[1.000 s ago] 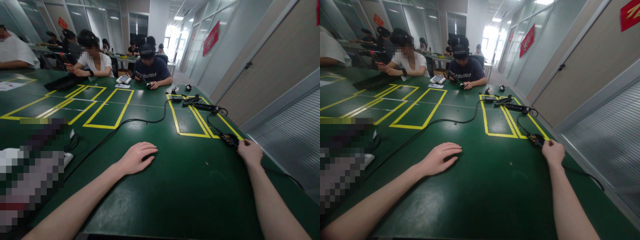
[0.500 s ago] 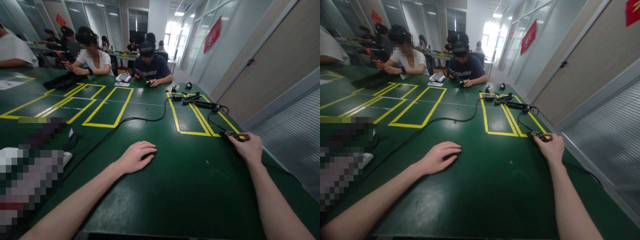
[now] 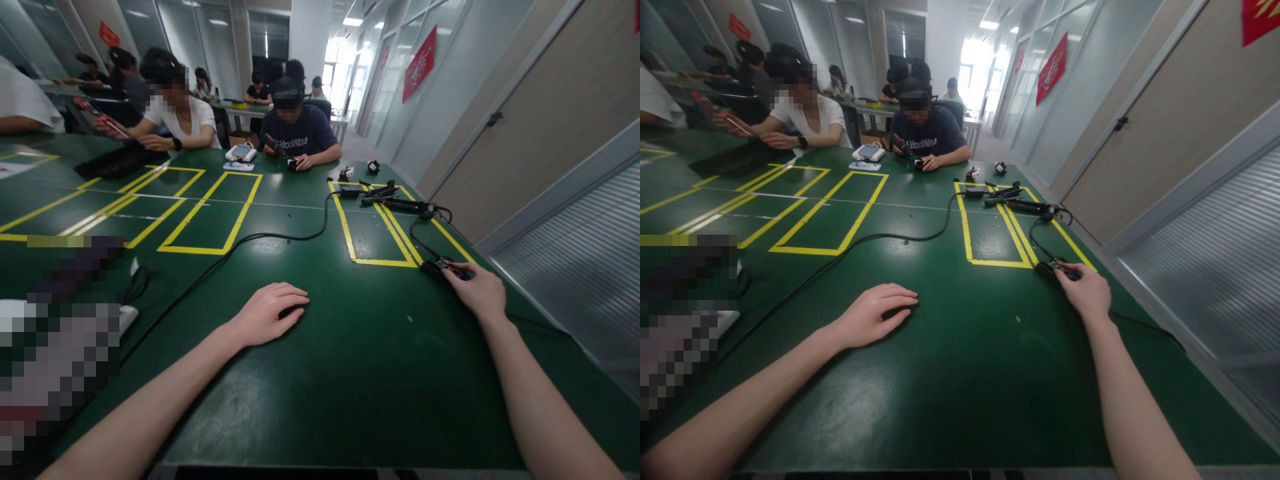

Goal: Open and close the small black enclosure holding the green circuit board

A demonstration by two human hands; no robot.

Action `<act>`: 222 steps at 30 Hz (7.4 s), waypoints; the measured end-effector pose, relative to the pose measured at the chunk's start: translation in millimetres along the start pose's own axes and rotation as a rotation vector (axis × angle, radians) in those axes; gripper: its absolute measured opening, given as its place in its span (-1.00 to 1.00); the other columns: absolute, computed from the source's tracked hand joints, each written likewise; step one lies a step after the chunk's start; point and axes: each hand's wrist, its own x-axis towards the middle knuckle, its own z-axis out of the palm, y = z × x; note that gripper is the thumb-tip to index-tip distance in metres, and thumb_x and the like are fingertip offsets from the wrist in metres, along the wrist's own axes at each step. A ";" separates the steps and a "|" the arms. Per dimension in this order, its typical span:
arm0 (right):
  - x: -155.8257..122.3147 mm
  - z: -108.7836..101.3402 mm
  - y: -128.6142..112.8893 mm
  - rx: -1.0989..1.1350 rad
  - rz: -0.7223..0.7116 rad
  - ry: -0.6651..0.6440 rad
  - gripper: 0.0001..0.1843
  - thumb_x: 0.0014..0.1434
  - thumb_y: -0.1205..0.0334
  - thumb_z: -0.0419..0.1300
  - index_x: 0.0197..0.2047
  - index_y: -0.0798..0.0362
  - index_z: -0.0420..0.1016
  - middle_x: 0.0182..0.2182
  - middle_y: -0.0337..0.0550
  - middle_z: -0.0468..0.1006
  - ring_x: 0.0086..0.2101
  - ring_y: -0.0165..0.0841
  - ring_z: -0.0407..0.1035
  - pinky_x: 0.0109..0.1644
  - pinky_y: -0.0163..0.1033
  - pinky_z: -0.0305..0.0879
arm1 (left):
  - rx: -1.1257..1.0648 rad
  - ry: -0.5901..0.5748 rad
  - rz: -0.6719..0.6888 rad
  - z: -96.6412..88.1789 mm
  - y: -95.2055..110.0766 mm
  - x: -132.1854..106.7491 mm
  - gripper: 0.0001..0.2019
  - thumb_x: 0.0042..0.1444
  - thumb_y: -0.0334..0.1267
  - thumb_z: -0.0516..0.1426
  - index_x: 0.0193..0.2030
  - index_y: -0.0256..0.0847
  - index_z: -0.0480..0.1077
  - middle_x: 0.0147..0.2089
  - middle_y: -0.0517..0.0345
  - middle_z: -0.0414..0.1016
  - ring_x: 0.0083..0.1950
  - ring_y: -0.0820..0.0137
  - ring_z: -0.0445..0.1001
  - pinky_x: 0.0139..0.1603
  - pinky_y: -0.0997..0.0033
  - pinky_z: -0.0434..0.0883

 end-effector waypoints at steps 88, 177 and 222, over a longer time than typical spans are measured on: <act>-162.8 41.2 -144.2 0.492 -1.053 -0.497 -0.66 0.27 0.24 0.28 0.12 -0.04 0.52 -0.06 0.00 0.64 -0.03 -0.10 0.49 0.03 0.08 0.53 | 0.026 -0.095 -0.072 -8.7 -0.8 -2.4 -0.59 0.26 -0.03 0.23 0.17 -0.16 0.48 0.26 -0.09 0.52 0.27 0.09 0.47 0.30 -0.01 0.45; -133.1 30.0 -124.4 0.335 -1.024 -0.715 -0.82 0.37 0.19 0.20 -0.23 0.06 0.58 -0.48 -0.22 0.56 -0.52 -0.42 0.37 -0.41 -0.33 0.22 | -0.075 -0.184 -0.212 -20.1 -5.9 -8.5 -0.71 0.34 -0.15 0.12 -0.40 -0.18 0.24 -0.51 0.33 0.25 -0.52 0.49 0.23 -0.43 0.49 0.09; -138.1 35.5 -133.8 0.446 -1.134 -0.672 -0.71 0.49 0.22 0.06 -0.08 0.01 0.64 -0.18 -0.03 0.61 -0.16 -0.24 0.49 -0.08 -0.14 0.48 | -0.069 -0.113 -0.079 -15.6 -2.0 -6.5 -0.83 0.23 -0.44 0.05 -0.24 -0.21 0.47 -0.23 0.07 0.53 -0.16 0.32 0.49 -0.16 0.40 0.41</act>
